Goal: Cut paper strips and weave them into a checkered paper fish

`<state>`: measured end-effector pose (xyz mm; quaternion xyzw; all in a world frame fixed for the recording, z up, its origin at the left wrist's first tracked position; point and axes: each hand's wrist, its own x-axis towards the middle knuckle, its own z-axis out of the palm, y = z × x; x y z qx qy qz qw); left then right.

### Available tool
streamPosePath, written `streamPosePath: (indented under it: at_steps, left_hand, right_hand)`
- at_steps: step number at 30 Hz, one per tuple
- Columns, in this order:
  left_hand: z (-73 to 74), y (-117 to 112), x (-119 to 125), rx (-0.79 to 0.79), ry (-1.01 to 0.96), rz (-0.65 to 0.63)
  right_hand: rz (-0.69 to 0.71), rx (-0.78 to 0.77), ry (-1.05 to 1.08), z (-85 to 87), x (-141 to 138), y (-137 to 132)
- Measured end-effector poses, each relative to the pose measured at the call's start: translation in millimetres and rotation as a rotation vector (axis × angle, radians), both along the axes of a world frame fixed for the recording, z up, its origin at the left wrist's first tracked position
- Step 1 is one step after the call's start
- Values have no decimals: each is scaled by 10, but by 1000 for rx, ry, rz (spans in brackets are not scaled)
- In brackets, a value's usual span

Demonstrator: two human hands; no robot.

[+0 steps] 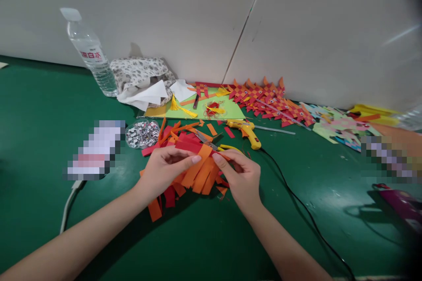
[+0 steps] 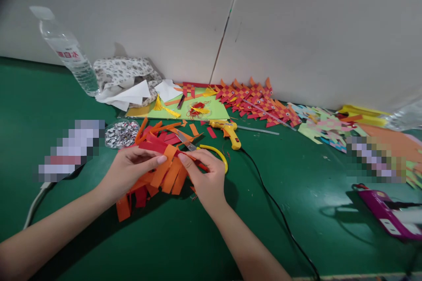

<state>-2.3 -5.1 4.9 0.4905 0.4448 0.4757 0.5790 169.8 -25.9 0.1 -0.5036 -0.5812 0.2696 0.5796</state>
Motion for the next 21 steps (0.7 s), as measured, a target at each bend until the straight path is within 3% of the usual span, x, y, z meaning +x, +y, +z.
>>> streamPosePath:
  at_steps: [6,21]
  left_hand:
    - [15,26,-42,31,52,-81]
    - [-12,1,1,7,103,-48]
  right_hand:
    - [23,1,40,-11,9,7]
    - [45,-64,45,13,-34,9]
